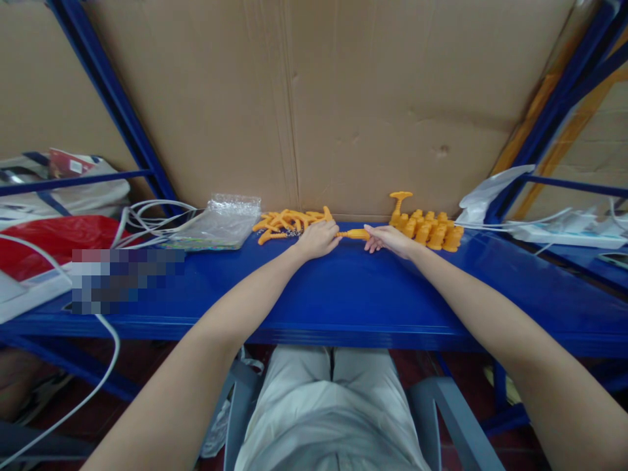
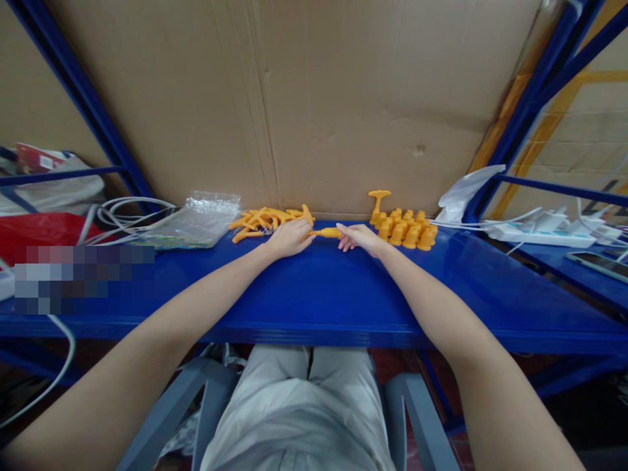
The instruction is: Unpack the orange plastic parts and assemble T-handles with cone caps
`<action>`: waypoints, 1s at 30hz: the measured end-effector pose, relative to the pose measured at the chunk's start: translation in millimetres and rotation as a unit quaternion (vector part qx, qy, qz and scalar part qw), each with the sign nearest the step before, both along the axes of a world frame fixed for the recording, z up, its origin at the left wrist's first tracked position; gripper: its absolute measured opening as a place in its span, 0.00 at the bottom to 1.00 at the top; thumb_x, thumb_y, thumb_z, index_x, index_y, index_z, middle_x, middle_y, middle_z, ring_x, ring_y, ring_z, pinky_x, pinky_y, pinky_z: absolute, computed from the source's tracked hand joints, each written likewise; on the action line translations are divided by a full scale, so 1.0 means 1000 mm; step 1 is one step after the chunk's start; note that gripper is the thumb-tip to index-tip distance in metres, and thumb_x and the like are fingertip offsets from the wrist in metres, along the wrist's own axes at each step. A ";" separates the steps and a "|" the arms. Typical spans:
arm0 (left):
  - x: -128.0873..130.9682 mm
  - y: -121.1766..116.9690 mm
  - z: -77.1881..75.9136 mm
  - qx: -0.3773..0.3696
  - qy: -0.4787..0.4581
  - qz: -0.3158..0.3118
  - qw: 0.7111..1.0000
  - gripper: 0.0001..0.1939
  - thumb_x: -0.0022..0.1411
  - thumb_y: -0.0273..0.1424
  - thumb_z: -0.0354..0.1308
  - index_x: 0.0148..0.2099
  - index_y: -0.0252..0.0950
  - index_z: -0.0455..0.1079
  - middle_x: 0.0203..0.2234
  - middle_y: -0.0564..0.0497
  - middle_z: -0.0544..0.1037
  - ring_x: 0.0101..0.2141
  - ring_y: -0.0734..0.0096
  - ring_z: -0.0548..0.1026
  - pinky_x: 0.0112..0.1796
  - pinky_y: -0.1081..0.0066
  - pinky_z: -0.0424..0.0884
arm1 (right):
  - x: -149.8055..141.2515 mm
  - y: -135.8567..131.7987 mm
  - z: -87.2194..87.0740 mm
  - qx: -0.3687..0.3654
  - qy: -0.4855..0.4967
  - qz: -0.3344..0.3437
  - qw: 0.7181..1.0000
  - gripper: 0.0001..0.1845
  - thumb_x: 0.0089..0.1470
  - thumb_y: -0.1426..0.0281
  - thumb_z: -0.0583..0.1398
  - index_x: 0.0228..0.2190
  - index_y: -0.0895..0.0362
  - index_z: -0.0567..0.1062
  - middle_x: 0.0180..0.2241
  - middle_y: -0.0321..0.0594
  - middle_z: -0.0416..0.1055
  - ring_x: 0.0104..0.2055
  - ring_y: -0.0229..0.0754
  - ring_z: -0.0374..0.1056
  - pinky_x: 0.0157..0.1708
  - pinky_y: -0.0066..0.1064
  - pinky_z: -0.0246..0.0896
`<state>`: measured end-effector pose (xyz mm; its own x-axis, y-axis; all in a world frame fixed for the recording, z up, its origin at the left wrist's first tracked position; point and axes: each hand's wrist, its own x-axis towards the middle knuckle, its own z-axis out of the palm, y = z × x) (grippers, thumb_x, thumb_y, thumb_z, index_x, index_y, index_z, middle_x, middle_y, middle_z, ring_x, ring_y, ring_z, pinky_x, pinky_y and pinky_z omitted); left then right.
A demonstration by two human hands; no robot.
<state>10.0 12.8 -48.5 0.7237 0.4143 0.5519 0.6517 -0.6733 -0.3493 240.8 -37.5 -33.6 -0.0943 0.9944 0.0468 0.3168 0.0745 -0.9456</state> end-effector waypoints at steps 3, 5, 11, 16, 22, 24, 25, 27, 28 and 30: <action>0.000 0.001 -0.001 0.002 0.003 0.000 1.000 0.16 0.72 0.35 0.48 0.43 0.31 0.73 0.38 0.40 0.79 0.42 0.57 0.79 0.42 0.63 0.72 | -0.002 -0.001 0.001 -0.005 -0.001 -0.008 1.000 0.24 0.64 0.55 0.60 0.22 0.58 0.73 0.20 0.42 0.76 0.20 0.34 0.67 0.23 0.25 0.56; 0.000 0.001 -0.001 0.003 0.004 -0.004 1.000 0.16 0.72 0.35 0.48 0.44 0.31 0.74 0.38 0.40 0.79 0.42 0.57 0.78 0.42 0.63 0.72 | -0.003 -0.002 0.002 -0.008 -0.001 -0.010 1.000 0.24 0.64 0.56 0.60 0.22 0.58 0.73 0.20 0.42 0.75 0.20 0.34 0.67 0.23 0.25 0.56; 0.000 0.000 0.000 -0.010 0.009 0.009 1.000 0.16 0.72 0.35 0.47 0.44 0.31 0.74 0.40 0.39 0.78 0.44 0.56 0.78 0.43 0.61 0.73 | -0.004 -0.001 0.002 -0.009 -0.013 -0.013 1.000 0.23 0.66 0.58 0.58 0.24 0.58 0.73 0.19 0.40 0.75 0.20 0.33 0.67 0.22 0.25 0.55; -0.002 0.002 0.000 -0.003 0.005 -0.007 1.000 0.16 0.72 0.35 0.47 0.44 0.31 0.74 0.39 0.40 0.79 0.43 0.57 0.78 0.43 0.62 0.73 | -0.002 0.002 -0.001 -0.006 -0.020 -0.011 1.000 0.23 0.67 0.57 0.57 0.25 0.58 0.72 0.19 0.40 0.75 0.20 0.34 0.67 0.22 0.24 0.55; -0.002 0.002 0.000 -0.003 0.006 -0.006 1.000 0.15 0.72 0.35 0.48 0.44 0.32 0.74 0.39 0.41 0.79 0.43 0.58 0.79 0.43 0.63 0.73 | 0.002 0.007 -0.005 0.009 -0.031 0.007 0.999 0.24 0.64 0.51 0.58 0.26 0.57 0.72 0.21 0.41 0.75 0.22 0.35 0.68 0.22 0.24 0.57; -0.001 0.001 0.000 -0.010 0.004 0.002 1.000 0.16 0.72 0.35 0.48 0.44 0.31 0.74 0.39 0.39 0.79 0.43 0.56 0.79 0.43 0.62 0.73 | 0.004 0.011 -0.009 0.019 -0.052 0.006 0.998 0.24 0.64 0.50 0.57 0.28 0.57 0.73 0.24 0.43 0.77 0.22 0.35 0.69 0.23 0.25 0.59; -0.001 0.000 0.000 -0.014 0.002 0.004 1.000 0.16 0.72 0.35 0.48 0.44 0.30 0.74 0.40 0.39 0.79 0.43 0.56 0.78 0.43 0.61 0.73 | 0.004 0.014 -0.011 0.031 -0.070 0.001 0.997 0.24 0.64 0.50 0.57 0.30 0.57 0.73 0.27 0.44 0.78 0.24 0.36 0.70 0.25 0.26 0.61; 0.001 -0.001 0.000 -0.017 0.000 0.006 1.000 0.17 0.72 0.35 0.48 0.44 0.30 0.74 0.40 0.38 0.79 0.43 0.54 0.78 0.43 0.61 0.73 | 0.005 0.018 -0.017 0.089 -0.125 -0.018 0.988 0.23 0.63 0.49 0.57 0.38 0.57 0.74 0.37 0.48 0.80 0.31 0.40 0.74 0.31 0.30 0.66; 0.001 -0.001 0.000 -0.019 0.002 0.008 1.000 0.17 0.72 0.35 0.48 0.44 0.30 0.74 0.40 0.37 0.79 0.43 0.54 0.78 0.42 0.61 0.73 | 0.005 0.018 -0.020 0.139 -0.166 -0.027 0.976 0.23 0.62 0.50 0.59 0.43 0.57 0.74 0.44 0.51 0.79 0.37 0.44 0.75 0.36 0.34 0.69; 0.002 -0.001 -0.001 -0.021 0.010 0.014 1.000 0.16 0.71 0.35 0.48 0.45 0.30 0.74 0.41 0.37 0.79 0.43 0.54 0.78 0.42 0.61 0.73 | 0.002 0.017 -0.025 0.255 -0.270 -0.024 0.928 0.27 0.60 0.54 0.61 0.53 0.58 0.72 0.57 0.56 0.72 0.53 0.54 0.72 0.49 0.45 0.68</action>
